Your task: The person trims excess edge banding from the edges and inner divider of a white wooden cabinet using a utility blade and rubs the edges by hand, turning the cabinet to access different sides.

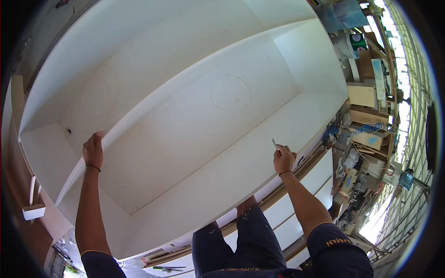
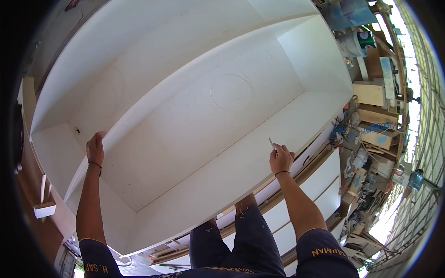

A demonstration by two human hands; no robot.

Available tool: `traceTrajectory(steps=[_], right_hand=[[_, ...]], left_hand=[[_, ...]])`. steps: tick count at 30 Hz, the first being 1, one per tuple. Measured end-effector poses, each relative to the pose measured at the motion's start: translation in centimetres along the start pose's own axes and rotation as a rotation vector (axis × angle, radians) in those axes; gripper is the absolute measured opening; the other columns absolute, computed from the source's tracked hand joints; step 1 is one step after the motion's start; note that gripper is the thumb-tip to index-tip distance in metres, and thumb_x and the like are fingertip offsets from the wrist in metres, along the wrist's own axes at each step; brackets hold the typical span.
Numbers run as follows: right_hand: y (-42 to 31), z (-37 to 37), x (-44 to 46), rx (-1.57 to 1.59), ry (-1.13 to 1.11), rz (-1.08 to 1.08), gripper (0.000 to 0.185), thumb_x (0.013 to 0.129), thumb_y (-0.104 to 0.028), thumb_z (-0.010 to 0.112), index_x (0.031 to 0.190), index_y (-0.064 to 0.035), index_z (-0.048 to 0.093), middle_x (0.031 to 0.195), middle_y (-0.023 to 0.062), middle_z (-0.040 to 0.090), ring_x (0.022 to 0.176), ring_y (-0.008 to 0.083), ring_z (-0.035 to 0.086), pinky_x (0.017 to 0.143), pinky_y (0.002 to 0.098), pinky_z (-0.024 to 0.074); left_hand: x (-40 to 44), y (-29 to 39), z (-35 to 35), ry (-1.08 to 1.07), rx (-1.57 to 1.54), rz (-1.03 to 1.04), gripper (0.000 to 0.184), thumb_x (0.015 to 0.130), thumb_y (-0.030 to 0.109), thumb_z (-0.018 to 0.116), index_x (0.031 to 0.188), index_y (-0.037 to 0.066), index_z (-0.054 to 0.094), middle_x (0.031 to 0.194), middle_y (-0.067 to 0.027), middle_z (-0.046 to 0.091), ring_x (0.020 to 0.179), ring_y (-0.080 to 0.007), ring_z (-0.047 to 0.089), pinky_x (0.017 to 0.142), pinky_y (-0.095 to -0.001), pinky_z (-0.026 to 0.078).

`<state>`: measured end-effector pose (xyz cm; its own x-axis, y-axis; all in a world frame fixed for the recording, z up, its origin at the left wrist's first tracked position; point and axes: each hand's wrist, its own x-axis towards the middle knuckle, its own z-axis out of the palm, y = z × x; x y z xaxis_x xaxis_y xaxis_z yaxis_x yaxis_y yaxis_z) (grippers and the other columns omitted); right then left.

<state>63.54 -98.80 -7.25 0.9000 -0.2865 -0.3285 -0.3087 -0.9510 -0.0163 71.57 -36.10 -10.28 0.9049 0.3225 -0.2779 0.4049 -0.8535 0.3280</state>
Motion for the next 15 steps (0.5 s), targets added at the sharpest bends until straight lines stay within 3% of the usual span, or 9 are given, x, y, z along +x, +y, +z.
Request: traceTrajectory(steps=[3, 7, 10, 13, 15], right_hand=[[0.4, 2.1, 0.6, 0.027, 0.081, 0.088, 0.019, 0.082, -0.014, 0.057, 0.098, -0.0146, 0.067, 0.084, 0.0051, 0.061, 0.082, 0.0227, 0.058, 0.082, 0.0373, 0.0361], [0.5, 1.8, 0.3, 0.023, 0.131, -0.006, 0.019, 0.082, -0.014, 0.056, 0.100, -0.0133, 0.066, 0.083, 0.0044, 0.061, 0.081, 0.0218, 0.058, 0.080, 0.0387, 0.0358], [0.7, 2.2, 0.3, 0.023, 0.159, 0.020, 0.018, 0.082, -0.014, 0.057, 0.098, -0.0153, 0.065, 0.083, 0.0033, 0.060, 0.081, 0.0208, 0.057, 0.078, 0.0382, 0.0353], [1.0, 2.5, 0.3, 0.040, 0.198, -0.016, 0.018, 0.082, -0.013, 0.057, 0.097, -0.0157, 0.065, 0.083, 0.0028, 0.060, 0.081, 0.0200, 0.058, 0.078, 0.0381, 0.0353], [0.8, 2.4, 0.2, 0.041, 0.175, -0.030, 0.017, 0.082, -0.012, 0.057, 0.097, -0.0154, 0.064, 0.083, 0.0024, 0.060, 0.081, 0.0196, 0.058, 0.079, 0.0380, 0.0354]], left_hand=[[0.3, 0.8, 0.5, 0.080, -0.033, 0.150, 0.032, 0.094, 0.030, 0.050, 0.102, 0.003, 0.064, 0.095, -0.0177, 0.066, 0.090, -0.0352, 0.063, 0.078, -0.0383, 0.050], [2.9, 11.2, 2.5, 0.117, -0.075, 0.370, 0.023, 0.089, 0.026, 0.057, 0.098, 0.007, 0.066, 0.092, -0.0160, 0.067, 0.088, -0.0347, 0.064, 0.076, -0.0399, 0.051], [3.8, 16.7, 4.5, 0.149, -0.108, 0.259, 0.020, 0.087, 0.025, 0.057, 0.093, 0.008, 0.066, 0.089, -0.0141, 0.067, 0.083, -0.0343, 0.063, 0.074, -0.0391, 0.051], [2.5, 13.7, 3.3, 0.202, -0.122, 0.315, 0.016, 0.087, 0.018, 0.055, 0.094, 0.006, 0.063, 0.091, -0.0144, 0.066, 0.084, -0.0331, 0.063, 0.074, -0.0394, 0.051], [1.1, 7.7, 2.5, 0.262, -0.051, 0.312, 0.014, 0.087, 0.015, 0.056, 0.093, 0.006, 0.063, 0.091, -0.0139, 0.065, 0.084, -0.0327, 0.062, 0.075, -0.0395, 0.050]])
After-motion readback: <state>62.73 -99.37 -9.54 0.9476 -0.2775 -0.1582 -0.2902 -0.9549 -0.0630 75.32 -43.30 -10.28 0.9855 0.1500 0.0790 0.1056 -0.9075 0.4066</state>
